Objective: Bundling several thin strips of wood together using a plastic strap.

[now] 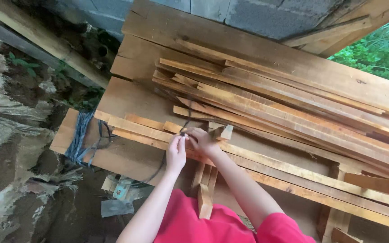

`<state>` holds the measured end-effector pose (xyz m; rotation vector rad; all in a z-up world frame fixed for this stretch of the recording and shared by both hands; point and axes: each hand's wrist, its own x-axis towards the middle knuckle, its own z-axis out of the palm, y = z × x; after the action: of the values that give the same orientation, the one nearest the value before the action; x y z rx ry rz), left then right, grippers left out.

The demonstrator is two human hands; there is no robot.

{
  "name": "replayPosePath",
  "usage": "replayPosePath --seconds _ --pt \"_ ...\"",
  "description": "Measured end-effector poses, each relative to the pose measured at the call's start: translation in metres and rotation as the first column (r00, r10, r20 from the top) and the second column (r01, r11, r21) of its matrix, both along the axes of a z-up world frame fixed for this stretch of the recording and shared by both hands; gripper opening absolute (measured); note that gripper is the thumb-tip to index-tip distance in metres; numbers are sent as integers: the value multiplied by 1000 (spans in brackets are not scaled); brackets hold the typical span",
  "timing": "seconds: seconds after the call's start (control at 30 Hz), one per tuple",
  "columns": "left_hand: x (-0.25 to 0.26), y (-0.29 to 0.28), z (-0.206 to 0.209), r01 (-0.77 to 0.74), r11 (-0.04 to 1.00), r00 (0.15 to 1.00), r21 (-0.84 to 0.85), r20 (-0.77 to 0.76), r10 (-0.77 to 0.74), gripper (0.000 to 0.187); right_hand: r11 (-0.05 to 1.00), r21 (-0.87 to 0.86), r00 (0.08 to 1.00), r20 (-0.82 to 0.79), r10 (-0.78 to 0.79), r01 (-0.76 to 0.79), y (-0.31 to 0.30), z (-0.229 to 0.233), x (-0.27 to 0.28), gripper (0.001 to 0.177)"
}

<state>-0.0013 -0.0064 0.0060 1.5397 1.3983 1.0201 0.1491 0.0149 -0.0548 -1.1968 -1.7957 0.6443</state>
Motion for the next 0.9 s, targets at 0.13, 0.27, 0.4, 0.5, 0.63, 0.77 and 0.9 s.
replayPosePath --seconds 0.13,0.27,0.4,0.5,0.63,0.77,0.9 --pt "-2 -23 24 -12 992 994 123 -103 25 19 966 -100 970 73 -231 238 13 -56 0 12" --pt "-12 -40 51 105 956 961 273 -276 -27 21 898 -270 930 -19 -366 348 17 -43 -3 13" --pt "-2 1 32 73 929 941 363 -335 57 17 961 -121 969 37 -246 248 11 -31 -3 15" --pt "11 47 -4 132 956 907 261 -421 -10 22 986 -116 992 57 -117 123 4 -42 9 8" --pt "18 81 -63 263 965 780 -12 -586 -220 23 980 -194 999 -5 -40 38 -2 -14 13 9" --pt "11 89 -55 346 938 802 -21 -512 -307 20 971 -231 992 -93 -84 60 4 -28 11 17" --pt "-2 82 -28 456 889 841 -40 -307 -445 27 929 -335 963 -154 -220 158 -2 -14 9 27"
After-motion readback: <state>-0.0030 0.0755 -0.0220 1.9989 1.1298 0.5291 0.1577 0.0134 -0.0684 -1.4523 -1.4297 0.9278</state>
